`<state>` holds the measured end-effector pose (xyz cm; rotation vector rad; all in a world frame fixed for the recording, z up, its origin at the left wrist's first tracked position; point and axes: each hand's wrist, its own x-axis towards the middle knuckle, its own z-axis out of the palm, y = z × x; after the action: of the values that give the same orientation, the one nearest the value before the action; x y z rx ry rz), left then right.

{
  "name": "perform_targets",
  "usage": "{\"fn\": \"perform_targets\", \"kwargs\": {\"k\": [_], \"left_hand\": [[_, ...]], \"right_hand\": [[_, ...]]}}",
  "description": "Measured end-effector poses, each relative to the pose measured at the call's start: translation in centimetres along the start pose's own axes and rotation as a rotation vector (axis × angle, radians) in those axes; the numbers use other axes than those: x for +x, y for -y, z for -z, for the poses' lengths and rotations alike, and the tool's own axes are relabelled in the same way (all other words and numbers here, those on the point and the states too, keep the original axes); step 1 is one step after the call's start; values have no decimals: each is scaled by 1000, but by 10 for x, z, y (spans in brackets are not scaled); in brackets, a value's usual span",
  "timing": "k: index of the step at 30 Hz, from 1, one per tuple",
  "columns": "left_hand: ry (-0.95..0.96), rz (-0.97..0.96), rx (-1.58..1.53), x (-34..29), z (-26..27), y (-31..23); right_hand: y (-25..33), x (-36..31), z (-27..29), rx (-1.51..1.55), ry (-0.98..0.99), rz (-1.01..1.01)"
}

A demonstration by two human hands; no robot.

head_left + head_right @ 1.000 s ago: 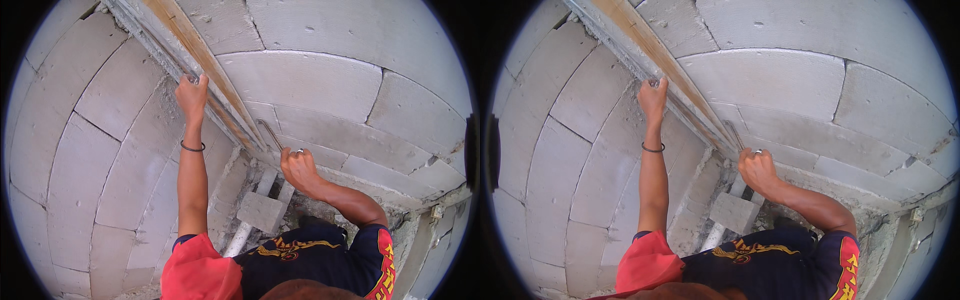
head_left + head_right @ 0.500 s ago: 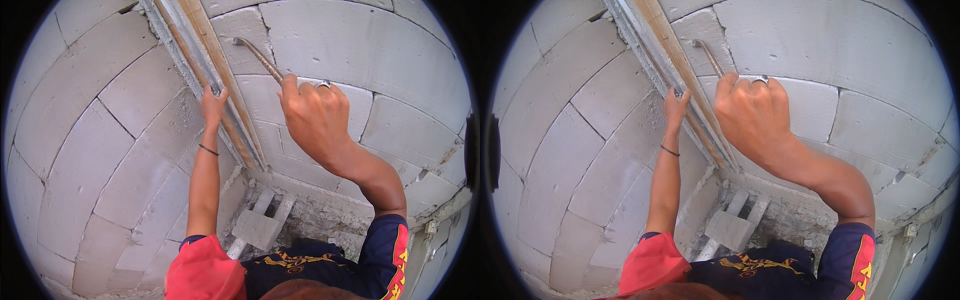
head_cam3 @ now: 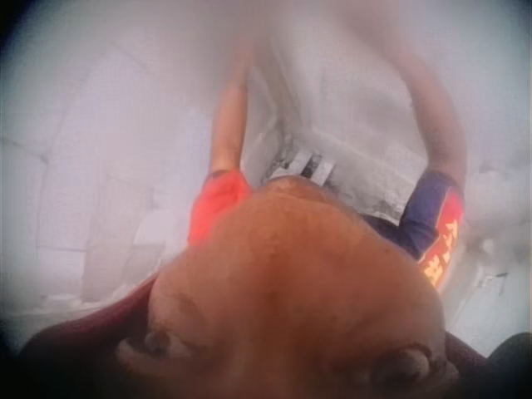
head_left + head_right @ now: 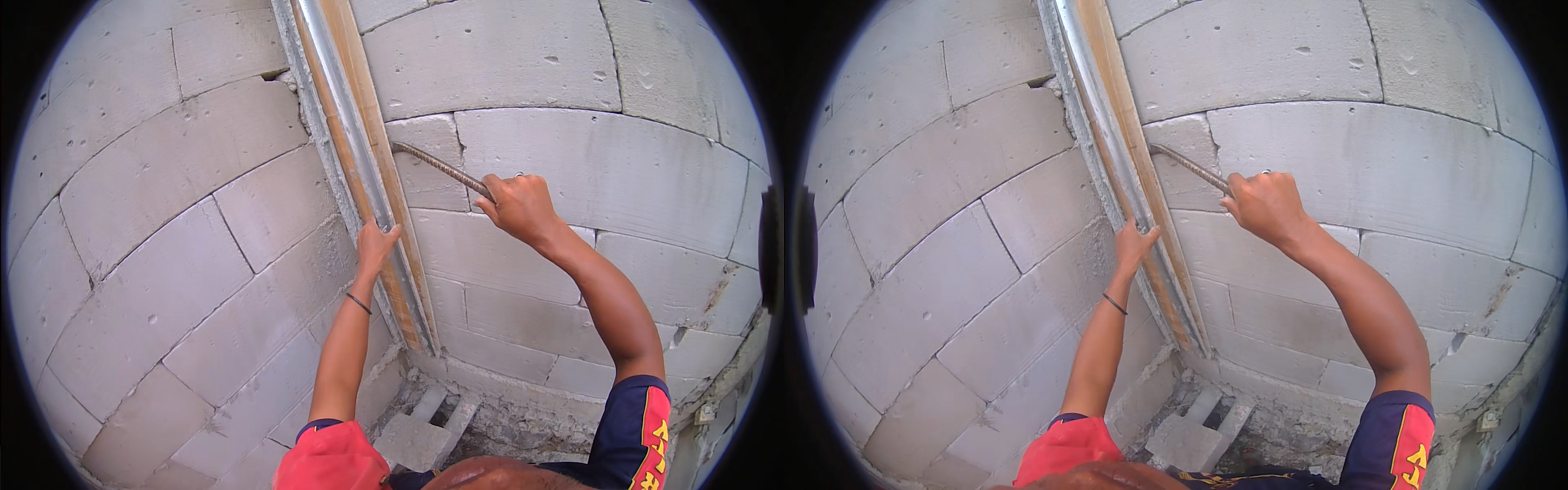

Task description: The person uses a metal rod to scrape and pry mortar from the joints of a cinder block wall. They repeatedly insert the rod into the gaps between blocks and pull out loose debris.

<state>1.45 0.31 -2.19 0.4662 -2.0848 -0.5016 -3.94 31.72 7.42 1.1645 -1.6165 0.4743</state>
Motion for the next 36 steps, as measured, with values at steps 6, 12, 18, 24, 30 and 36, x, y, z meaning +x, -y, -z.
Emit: {"fn": "perform_targets", "kwargs": {"k": [6, 12, 18, 24, 30, 36], "left_hand": [[-76, 38, 14, 2, -9, -15], [-245, 113, 31, 8, 18, -67], [-109, 67, 76, 22, 33, -38], [-163, 69, 144, 11, 38, -44], [-254, -19, 101, -59, 85, -7], [-337, 11, -21, -127, 116, -11]], "right_hand": [[-50, -18, -22, 63, -168, 134], [-42, -27, -30, -29, -136, 155], [0, -28, -30, -43, -97, 50], [1, -24, -25, -76, -68, 9], [20, -26, -31, -42, 53, -53], [23, -29, -18, -137, -72, -2]]}}
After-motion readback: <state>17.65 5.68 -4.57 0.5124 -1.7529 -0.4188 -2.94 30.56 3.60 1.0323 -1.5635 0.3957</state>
